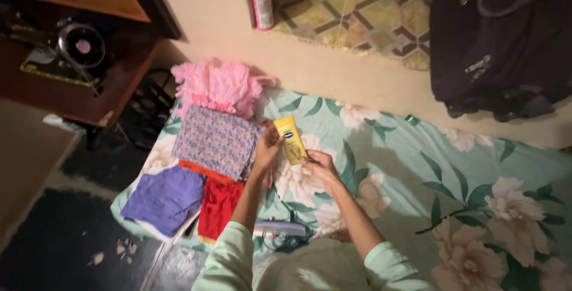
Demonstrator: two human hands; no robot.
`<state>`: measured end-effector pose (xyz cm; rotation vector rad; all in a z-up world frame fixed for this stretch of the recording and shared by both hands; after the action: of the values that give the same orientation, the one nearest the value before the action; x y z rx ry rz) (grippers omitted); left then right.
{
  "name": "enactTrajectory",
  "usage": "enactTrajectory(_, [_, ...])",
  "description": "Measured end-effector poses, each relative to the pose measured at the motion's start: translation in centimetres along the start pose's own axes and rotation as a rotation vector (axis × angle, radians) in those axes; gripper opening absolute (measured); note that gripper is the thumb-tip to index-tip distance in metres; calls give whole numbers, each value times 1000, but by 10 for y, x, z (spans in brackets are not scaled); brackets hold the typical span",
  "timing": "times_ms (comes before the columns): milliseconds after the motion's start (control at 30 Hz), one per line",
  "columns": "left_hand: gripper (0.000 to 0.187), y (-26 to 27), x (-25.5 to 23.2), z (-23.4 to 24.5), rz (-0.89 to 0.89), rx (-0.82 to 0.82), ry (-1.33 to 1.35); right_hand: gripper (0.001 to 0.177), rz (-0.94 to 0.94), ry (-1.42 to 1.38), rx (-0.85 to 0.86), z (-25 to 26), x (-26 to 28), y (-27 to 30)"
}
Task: The person packs various items into a purple travel bag, including clothing, personal care bottles, and small boxed items, then zips it shut and lifts it up.
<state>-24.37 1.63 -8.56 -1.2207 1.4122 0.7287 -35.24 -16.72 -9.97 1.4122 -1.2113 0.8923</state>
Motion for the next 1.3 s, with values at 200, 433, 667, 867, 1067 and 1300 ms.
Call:
enactTrajectory(200, [37,-29,9,29,114,-16,-30,31,38,-22,-26,-23,9,-30])
enactTrajectory(433, [46,-64,-10,29,237,16,49,34,46,66,-92,-35,49,-43])
enactTrajectory(667, [46,-90,-33,18,342,1,29,35,75,76,-113,-36,82,-70])
enactTrajectory(867, [42,-114,-32,27,313,-29,23,36,89,128,-153,-29,75,-107])
enactTrajectory(1067, [45,-143,-29,41,260,-94,19,36,300,261,-182,-22,80,-166])
enactTrajectory(1300, [39,-204,-8,53,155,-97,27,48,394,449,-234,-28,106,-223])
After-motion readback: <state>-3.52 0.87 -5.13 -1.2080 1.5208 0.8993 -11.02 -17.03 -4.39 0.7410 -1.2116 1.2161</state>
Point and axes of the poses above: each hand's wrist, its own y-axis away from the middle knuckle, its own z-axis out of the back of the hand, x = y × z, the point moved 4 cm from there along -y, towards the middle knuckle, and after that the axes turned 2 degrees about -y, right-handed, at the moved point
